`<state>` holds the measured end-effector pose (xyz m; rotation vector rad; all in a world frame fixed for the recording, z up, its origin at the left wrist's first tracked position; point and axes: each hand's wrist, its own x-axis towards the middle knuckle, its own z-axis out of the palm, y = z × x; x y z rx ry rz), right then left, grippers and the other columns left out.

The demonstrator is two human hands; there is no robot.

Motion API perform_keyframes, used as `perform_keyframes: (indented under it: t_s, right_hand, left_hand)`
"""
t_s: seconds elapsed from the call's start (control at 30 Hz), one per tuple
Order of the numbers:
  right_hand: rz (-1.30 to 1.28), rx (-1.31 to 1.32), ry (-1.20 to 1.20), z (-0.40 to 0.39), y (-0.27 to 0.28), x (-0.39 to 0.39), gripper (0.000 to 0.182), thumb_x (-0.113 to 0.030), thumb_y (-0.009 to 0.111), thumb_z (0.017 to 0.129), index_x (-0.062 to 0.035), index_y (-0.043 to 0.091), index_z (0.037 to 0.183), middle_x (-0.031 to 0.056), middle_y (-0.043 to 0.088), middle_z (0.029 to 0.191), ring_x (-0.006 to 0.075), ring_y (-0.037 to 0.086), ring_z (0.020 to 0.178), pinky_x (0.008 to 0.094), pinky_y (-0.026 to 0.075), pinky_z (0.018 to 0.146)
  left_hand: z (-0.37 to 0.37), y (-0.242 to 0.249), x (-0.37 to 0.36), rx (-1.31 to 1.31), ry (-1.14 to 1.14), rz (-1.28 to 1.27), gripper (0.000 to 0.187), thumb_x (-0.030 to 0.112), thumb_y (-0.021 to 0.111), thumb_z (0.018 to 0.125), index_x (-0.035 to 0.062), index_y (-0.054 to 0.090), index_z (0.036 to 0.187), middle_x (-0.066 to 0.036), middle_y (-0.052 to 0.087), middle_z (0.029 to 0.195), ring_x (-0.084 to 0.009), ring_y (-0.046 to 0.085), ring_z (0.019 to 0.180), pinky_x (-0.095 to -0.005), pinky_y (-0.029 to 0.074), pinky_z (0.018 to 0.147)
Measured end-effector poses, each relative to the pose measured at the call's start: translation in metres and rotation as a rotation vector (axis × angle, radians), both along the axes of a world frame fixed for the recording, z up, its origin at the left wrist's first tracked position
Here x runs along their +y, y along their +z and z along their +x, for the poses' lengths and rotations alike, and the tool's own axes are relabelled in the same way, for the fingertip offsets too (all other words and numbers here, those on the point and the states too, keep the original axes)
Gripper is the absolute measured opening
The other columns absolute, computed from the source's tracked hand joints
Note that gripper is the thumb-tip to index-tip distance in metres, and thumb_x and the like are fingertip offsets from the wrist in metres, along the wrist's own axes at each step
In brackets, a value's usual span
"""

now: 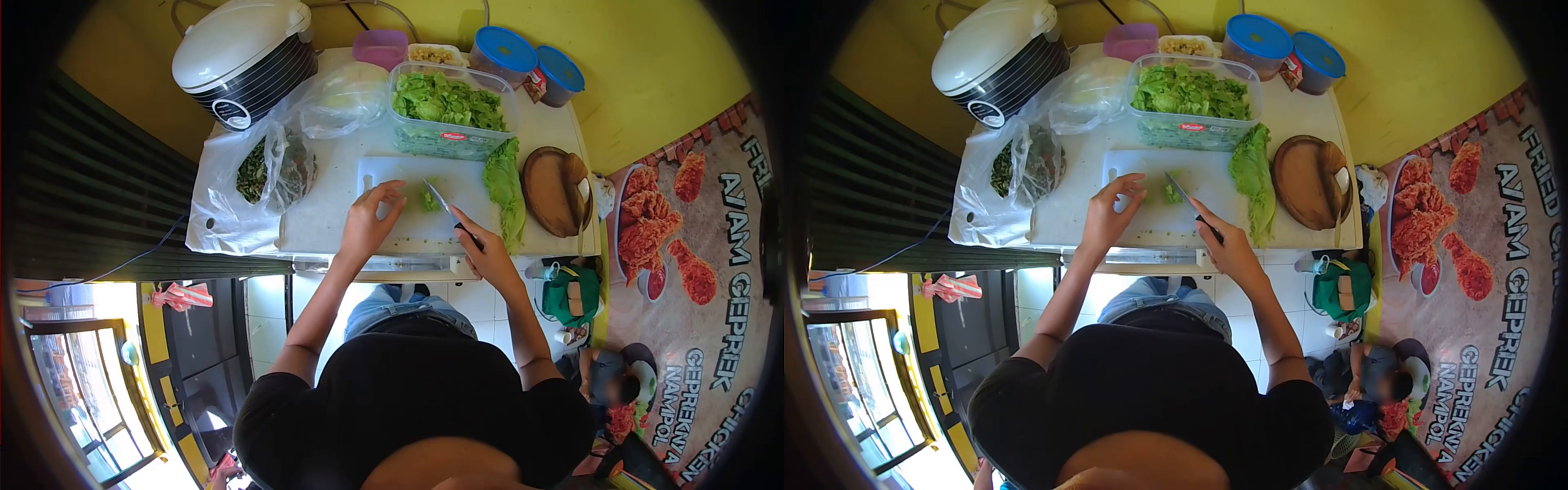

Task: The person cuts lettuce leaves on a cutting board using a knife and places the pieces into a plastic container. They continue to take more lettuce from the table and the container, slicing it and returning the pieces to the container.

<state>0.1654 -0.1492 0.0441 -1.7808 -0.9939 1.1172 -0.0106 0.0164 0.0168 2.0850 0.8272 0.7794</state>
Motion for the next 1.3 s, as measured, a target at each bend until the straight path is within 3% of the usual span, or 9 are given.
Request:
perform_keyframes:
  t_s: [0.13, 0.23, 0.37, 0.57, 0.63, 0.73, 1.07, 1.17, 1.3]
  right_hand:
    - [0.044, 0.072, -0.076, 0.007, 0.002, -0.003, 0.046, -0.018, 0.052, 0.1, -0.0261, 0.045, 0.145, -0.0046, 0.038, 0.057, 0.0045, 0.035, 0.045, 0.0243, 0.034, 0.04]
    - [0.069, 0.075, -0.109, 0.014, 0.001, -0.006, 0.045, -0.018, 0.052, 0.1, -0.0256, 0.046, 0.145, -0.0052, 0.036, 0.056, 0.0043, 0.034, 0.045, 0.0239, 0.033, 0.04]
    - [0.088, 0.106, -0.151, 0.02, -0.002, -0.011, 0.044, -0.018, 0.053, 0.1, -0.0241, 0.048, 0.144, -0.0054, 0.036, 0.054, 0.0042, 0.035, 0.044, 0.023, 0.031, 0.04]
    - [0.082, 0.105, -0.177, 0.026, 0.002, -0.018, 0.043, -0.02, 0.052, 0.101, -0.0224, 0.049, 0.143, -0.0055, 0.038, 0.054, 0.004, 0.035, 0.044, 0.0224, 0.031, 0.04]
    - [0.081, 0.105, -0.185, 0.029, -0.002, -0.019, 0.042, -0.02, 0.052, 0.101, -0.0224, 0.049, 0.143, -0.0055, 0.037, 0.054, 0.004, 0.035, 0.043, 0.0224, 0.031, 0.039]
    - [0.082, 0.117, -0.194, 0.031, -0.005, -0.019, 0.042, -0.02, 0.052, 0.101, -0.0222, 0.049, 0.143, -0.0056, 0.037, 0.053, 0.0041, 0.035, 0.043, 0.0226, 0.03, 0.039]
    - [0.095, 0.118, -0.209, 0.033, -0.013, -0.017, 0.043, -0.018, 0.052, 0.101, -0.0192, 0.047, 0.144, -0.0058, 0.038, 0.054, 0.0038, 0.034, 0.042, 0.0219, 0.03, 0.039]
    - [0.099, 0.132, -0.2, 0.034, -0.017, -0.014, 0.044, -0.015, 0.051, 0.101, -0.0163, 0.047, 0.144, -0.0055, 0.039, 0.054, 0.0033, 0.034, 0.041, 0.0216, 0.029, 0.038]
    - [0.09, 0.151, -0.21, 0.037, -0.013, -0.018, 0.044, -0.016, 0.051, 0.101, -0.0164, 0.047, 0.144, -0.0054, 0.039, 0.056, 0.0033, 0.034, 0.043, 0.0216, 0.029, 0.038]
  left_hand:
    - [-0.003, 0.0, 0.01, 0.18, -0.094, 0.407, 0.068, 0.033, 0.076, 0.081, 0.0086, 0.046, 0.137, -0.016, 0.046, 0.137, -0.0328, 0.047, 0.124, -0.0472, 0.039, 0.102]
    - [0.009, -0.01, 0.014, 0.234, -0.159, 0.477, 0.083, 0.047, 0.073, 0.079, 0.0098, 0.035, 0.144, -0.015, 0.033, 0.146, -0.035, 0.034, 0.134, -0.0527, 0.025, 0.112]
    - [0.045, -0.018, 0.027, 0.238, -0.315, 0.514, 0.085, 0.048, 0.071, 0.08, 0.0099, 0.032, 0.145, -0.016, 0.034, 0.146, -0.0363, 0.034, 0.134, -0.0516, 0.022, 0.114]
    - [0.085, -0.016, 0.045, 0.287, -0.523, 0.426, 0.049, 0.043, 0.069, 0.083, 0.0105, 0.057, 0.118, -0.012, 0.05, 0.122, -0.0337, 0.05, 0.116, -0.0434, 0.04, 0.099]
    - [0.086, -0.016, 0.046, 0.227, -0.596, 0.382, 0.031, 0.039, 0.065, 0.087, 0.0082, 0.062, 0.086, -0.009, 0.059, 0.094, -0.0295, 0.061, 0.085, -0.0415, 0.05, 0.074]
    - [0.085, -0.019, 0.042, 0.154, -0.583, 0.49, 0.032, 0.032, 0.064, 0.09, 0.0068, 0.058, 0.071, -0.008, 0.06, 0.072, -0.0284, 0.06, 0.063, -0.0408, 0.049, 0.057]
    - [0.13, 0.13, 0.068, -0.191, -0.298, 0.407, 0.035, 0.029, 0.059, 0.096, 0.0054, 0.062, 0.069, -0.013, 0.05, 0.055, -0.0296, 0.048, 0.046, -0.0398, 0.041, 0.048]
    - [0.165, 0.133, 0.079, -0.125, -0.283, 0.293, 0.032, 0.029, 0.057, 0.096, 0.005, 0.064, 0.076, -0.014, 0.058, 0.065, -0.0305, 0.055, 0.056, -0.0398, 0.044, 0.053]
    - [0.182, 0.102, 0.1, 0.186, -0.529, 0.624, 0.025, 0.027, 0.057, 0.095, 0.0048, 0.065, 0.102, -0.014, 0.062, 0.107, -0.0331, 0.06, 0.095, -0.0441, 0.046, 0.081]
